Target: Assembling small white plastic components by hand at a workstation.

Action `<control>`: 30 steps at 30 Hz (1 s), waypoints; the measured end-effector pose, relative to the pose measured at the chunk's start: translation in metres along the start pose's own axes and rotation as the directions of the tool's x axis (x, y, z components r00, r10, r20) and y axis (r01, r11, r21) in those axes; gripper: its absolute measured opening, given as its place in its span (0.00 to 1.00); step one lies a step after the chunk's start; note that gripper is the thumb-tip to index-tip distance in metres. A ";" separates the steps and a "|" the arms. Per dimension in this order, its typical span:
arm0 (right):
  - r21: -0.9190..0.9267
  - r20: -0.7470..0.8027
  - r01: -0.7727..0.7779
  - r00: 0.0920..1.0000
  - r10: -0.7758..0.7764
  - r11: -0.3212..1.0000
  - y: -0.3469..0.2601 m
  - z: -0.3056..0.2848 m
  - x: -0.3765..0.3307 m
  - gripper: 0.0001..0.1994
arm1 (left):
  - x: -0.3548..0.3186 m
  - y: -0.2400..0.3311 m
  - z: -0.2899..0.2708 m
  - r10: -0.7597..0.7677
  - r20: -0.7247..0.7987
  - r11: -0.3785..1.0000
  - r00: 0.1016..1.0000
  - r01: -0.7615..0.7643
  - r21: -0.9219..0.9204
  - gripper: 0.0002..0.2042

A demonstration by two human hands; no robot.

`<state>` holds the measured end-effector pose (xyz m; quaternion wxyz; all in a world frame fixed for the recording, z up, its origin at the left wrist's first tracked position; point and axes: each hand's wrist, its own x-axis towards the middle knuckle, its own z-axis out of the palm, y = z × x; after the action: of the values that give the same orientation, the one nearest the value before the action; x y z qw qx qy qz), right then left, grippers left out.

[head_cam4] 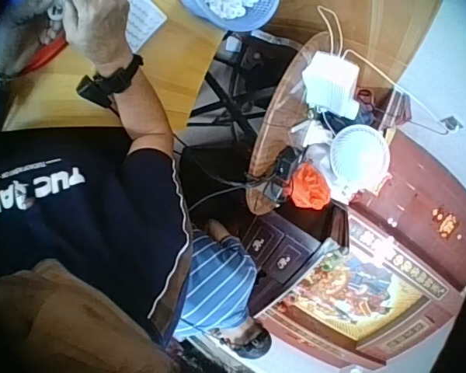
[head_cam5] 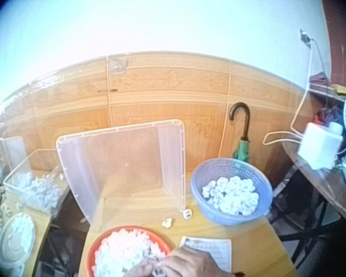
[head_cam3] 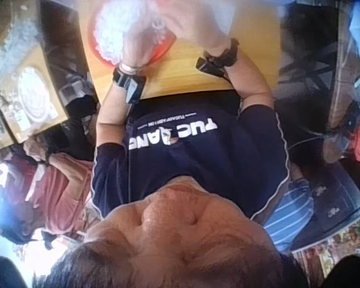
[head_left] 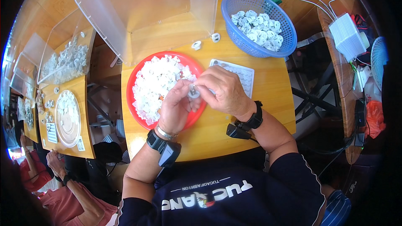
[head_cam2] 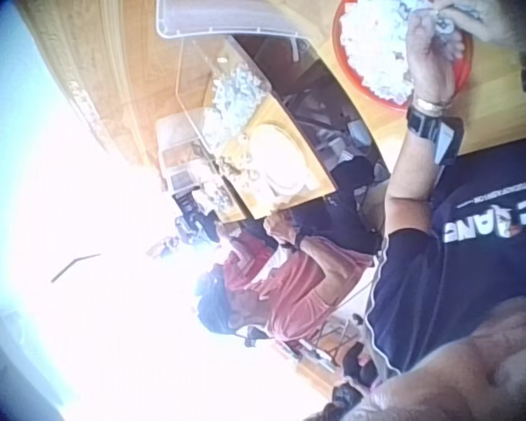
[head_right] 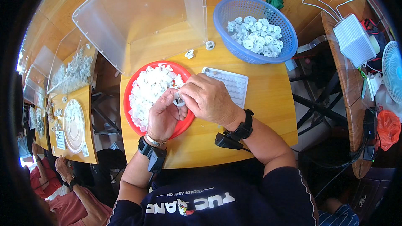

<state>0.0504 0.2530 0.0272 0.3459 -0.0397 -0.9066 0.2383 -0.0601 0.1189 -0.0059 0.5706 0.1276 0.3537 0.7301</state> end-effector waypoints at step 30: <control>0.007 0.025 -0.006 1.000 0.006 1.000 -0.001 0.000 0.000 0.04 | 0.000 -0.002 -0.003 0.009 0.008 1.000 1.000 -0.009 0.017 0.12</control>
<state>0.0508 0.2521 0.0279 0.3343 -0.0381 -0.9098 0.2429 -0.0604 0.1179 -0.0087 0.5673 0.1369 0.3572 0.7292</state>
